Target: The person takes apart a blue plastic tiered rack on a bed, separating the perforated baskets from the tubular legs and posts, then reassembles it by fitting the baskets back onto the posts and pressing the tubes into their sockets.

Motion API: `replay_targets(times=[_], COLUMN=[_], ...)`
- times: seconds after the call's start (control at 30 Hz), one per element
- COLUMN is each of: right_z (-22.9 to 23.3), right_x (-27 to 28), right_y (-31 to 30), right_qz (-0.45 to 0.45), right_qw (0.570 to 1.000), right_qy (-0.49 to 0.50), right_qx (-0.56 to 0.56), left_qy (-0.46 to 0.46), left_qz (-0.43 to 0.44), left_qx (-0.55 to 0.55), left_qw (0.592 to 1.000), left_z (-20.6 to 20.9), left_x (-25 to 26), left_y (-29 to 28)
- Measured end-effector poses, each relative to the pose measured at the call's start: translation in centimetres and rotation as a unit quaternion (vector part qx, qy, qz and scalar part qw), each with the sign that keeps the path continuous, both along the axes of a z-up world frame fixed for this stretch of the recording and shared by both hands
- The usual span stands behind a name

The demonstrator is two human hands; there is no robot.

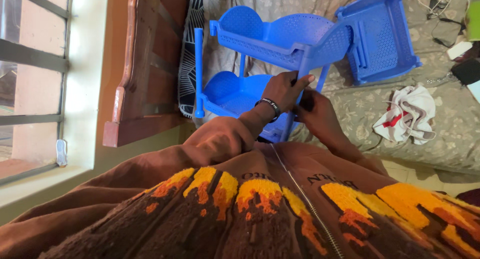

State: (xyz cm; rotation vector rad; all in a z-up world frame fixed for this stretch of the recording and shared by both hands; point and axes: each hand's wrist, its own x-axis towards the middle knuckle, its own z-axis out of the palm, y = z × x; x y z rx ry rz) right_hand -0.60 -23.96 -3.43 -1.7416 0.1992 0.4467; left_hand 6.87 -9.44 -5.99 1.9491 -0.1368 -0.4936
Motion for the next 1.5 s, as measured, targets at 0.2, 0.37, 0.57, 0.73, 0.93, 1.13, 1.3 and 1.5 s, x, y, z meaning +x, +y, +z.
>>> replay_targets(times=[0.2, 0.37, 0.57, 0.73, 0.93, 1.13, 1.3, 1.5], right_z=[-3.9, -9.0, -12.7, -13.1, -9.6, -0.4, 2.9, 3.9], right_x=[-2.7, -2.6, -1.3, -0.8, 2.5, 8.4, 10.5, 14.1], right_y=[-3.5, -6.2, -5.3, -4.3, -3.8, -4.1, -1.9, -2.3], right_qz=[-0.066, -0.195, -0.271, -0.307, -0.236, -0.011, -0.021, -0.119], right_qw=[0.972, 0.93, 0.862, 0.831, 0.971, 0.985, 0.982, 0.989], right_qy=[0.141, 0.248, 0.386, 0.433, 0.041, 0.009, -0.186, 0.087], right_qx=[0.174, 0.189, 0.183, 0.166, -0.015, 0.173, -0.01, 0.013], left_qy=[0.005, -0.005, -0.009, 0.001, -0.007, 0.065, 0.181, 0.268], left_qz=[-0.008, -0.024, -0.03, -0.006, -0.011, -0.03, -0.009, -0.002], left_qx=[-0.033, -0.009, -0.009, -0.035, -0.044, -0.214, -0.309, -0.383], left_qw=[0.999, 1.0, 0.999, 0.999, 0.999, 0.974, 0.934, 0.884], left_z=[1.5, 2.6, 3.0, 2.9, 2.1, 0.5, -1.8, -3.4], left_x=[-0.3, -0.3, -0.1, -0.3, 0.2, -0.4, -0.1, 1.0], left_y=[0.6, 0.5, 0.4, 1.0, 1.6, 2.2, 2.3, 2.0])
